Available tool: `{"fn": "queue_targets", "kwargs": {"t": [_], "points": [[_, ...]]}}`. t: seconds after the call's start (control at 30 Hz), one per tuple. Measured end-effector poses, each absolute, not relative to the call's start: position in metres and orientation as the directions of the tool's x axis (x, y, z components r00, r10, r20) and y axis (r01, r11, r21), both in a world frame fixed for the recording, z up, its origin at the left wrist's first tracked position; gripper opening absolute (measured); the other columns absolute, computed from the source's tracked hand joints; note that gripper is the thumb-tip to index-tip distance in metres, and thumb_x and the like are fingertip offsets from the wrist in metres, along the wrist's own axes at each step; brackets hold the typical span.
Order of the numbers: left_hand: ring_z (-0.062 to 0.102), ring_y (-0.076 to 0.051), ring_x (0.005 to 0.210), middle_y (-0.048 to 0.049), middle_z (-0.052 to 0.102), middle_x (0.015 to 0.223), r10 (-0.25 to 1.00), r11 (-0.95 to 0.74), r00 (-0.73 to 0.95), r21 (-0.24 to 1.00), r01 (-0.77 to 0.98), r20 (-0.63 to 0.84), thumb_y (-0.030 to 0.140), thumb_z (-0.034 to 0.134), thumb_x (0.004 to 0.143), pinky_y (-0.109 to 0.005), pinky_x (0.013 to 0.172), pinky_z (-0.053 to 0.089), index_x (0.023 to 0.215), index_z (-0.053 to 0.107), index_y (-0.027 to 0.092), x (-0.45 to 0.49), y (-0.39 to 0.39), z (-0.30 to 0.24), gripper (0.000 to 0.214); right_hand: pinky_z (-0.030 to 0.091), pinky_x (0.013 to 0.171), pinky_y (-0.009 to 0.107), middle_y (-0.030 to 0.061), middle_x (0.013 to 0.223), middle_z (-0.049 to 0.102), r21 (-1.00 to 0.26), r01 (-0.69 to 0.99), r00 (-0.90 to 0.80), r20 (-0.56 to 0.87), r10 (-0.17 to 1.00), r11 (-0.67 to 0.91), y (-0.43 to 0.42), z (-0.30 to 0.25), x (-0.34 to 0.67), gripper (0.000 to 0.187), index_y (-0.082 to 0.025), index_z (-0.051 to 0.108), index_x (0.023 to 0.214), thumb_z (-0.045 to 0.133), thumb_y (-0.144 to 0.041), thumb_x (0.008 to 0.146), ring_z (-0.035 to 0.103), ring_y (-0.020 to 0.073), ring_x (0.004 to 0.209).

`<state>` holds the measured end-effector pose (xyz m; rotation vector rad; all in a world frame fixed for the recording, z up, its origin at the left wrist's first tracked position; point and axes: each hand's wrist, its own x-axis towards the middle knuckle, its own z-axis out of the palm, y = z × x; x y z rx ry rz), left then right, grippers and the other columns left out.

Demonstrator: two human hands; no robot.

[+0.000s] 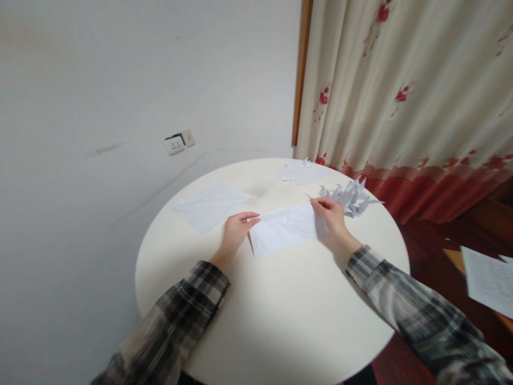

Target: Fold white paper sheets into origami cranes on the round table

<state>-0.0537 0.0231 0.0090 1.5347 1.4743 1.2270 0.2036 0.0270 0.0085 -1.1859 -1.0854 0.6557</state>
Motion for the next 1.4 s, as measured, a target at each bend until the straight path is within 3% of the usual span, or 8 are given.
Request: {"fn": "queue_targets", "kwargs": {"t": [0.37, 0.5, 0.7, 0.9, 1.03, 1.23, 1.4], "points": [[0.063, -0.019, 0.077, -0.0079, 0.07, 0.086, 0.982, -0.144, -0.06, 0.92, 0.365, 0.178, 0.029, 0.065, 0.062, -0.029, 0.07, 0.048, 0.08, 0.069, 0.014, -0.054, 0.024, 0.01, 0.023, 0.043, 0.068, 0.03, 0.0051, 0.075, 0.068, -0.954, 0.111, 0.375, 0.3, 0.877, 0.279, 0.029, 0.006, 0.204, 0.021, -0.015, 0.067, 0.072, 0.064, -0.033, 0.063, 0.058, 0.0163, 0.068], [0.063, -0.019, 0.077, -0.0061, 0.07, 0.084, 0.974, -0.197, -0.004, 0.855, 0.48, 0.227, 0.027, 0.061, 0.067, -0.029, 0.072, 0.048, 0.079, 0.068, 0.016, -0.056, 0.026, 0.008, 0.018, 0.042, 0.065, 0.029, 0.0051, 0.072, 0.067, -0.921, 0.273, 0.313, 0.358, 0.88, 0.278, 0.032, 0.0, 0.207, 0.019, -0.015, 0.067, 0.072, 0.062, -0.032, 0.065, 0.058, 0.0166, 0.066], [0.059, -0.019, 0.088, -0.0047, 0.067, 0.09, 0.932, -0.325, 0.164, 0.545, 0.773, 0.324, 0.016, 0.049, 0.074, -0.032, 0.084, 0.043, 0.084, 0.065, 0.018, -0.058, 0.022, 0.006, 0.019, 0.038, 0.061, 0.027, 0.0038, 0.066, 0.066, -0.687, 0.691, 0.11, 0.407, 0.907, 0.224, 0.028, 0.0, 0.206, 0.015, -0.018, 0.065, 0.065, 0.054, -0.025, 0.071, 0.057, 0.0172, 0.063], [0.054, -0.021, 0.09, -0.0062, 0.062, 0.088, 0.887, -0.396, 0.312, 0.214, 0.893, 0.341, 0.012, 0.045, 0.076, -0.033, 0.083, 0.041, 0.089, 0.063, 0.02, -0.051, 0.014, 0.012, 0.024, 0.036, 0.064, 0.025, 0.0062, 0.074, 0.062, -0.424, 0.879, -0.036, 0.394, 0.918, 0.217, 0.026, -0.002, 0.199, 0.016, -0.015, 0.06, 0.073, 0.045, -0.014, 0.078, 0.054, 0.0167, 0.071], [0.053, -0.024, 0.092, -0.0094, 0.06, 0.09, 0.868, -0.407, 0.366, 0.059, 0.911, 0.336, 0.01, 0.042, 0.078, -0.037, 0.083, 0.04, 0.094, 0.062, 0.019, -0.044, 0.014, 0.015, 0.027, 0.035, 0.069, 0.026, 0.0096, 0.081, 0.059, -0.201, 0.955, -0.117, 0.422, 0.899, 0.219, 0.024, -0.002, 0.194, 0.017, -0.013, 0.056, 0.08, 0.04, -0.01, 0.083, 0.052, 0.0189, 0.08], [0.04, -0.02, 0.121, -0.011, 0.048, 0.129, 0.731, -0.65, 0.576, 0.115, 0.751, 0.365, 0.002, 0.033, 0.079, -0.037, 0.102, 0.03, 0.119, 0.051, 0.014, -0.041, 0.018, 0.004, 0.045, 0.033, 0.068, 0.031, 0.0117, 0.084, 0.057, 0.006, 0.983, -0.167, 0.44, 0.882, 0.184, 0.018, -0.002, 0.189, 0.018, -0.013, 0.055, 0.086, 0.037, -0.014, 0.087, 0.049, 0.0221, 0.08], [0.039, -0.014, 0.124, -0.0007, 0.048, 0.132, 0.648, -0.761, 0.721, 0.25, 0.599, 0.245, -0.001, 0.033, 0.076, -0.036, 0.105, 0.027, 0.123, 0.048, 0.025, -0.041, 0.021, 0.008, 0.056, 0.033, 0.072, 0.033, 0.0118, 0.089, 0.055, 0.054, 0.978, -0.203, 0.454, 0.868, 0.201, 0.013, 0.0, 0.187, 0.017, -0.014, 0.055, 0.09, 0.039, -0.011, 0.085, 0.046, 0.0238, 0.085]]}}
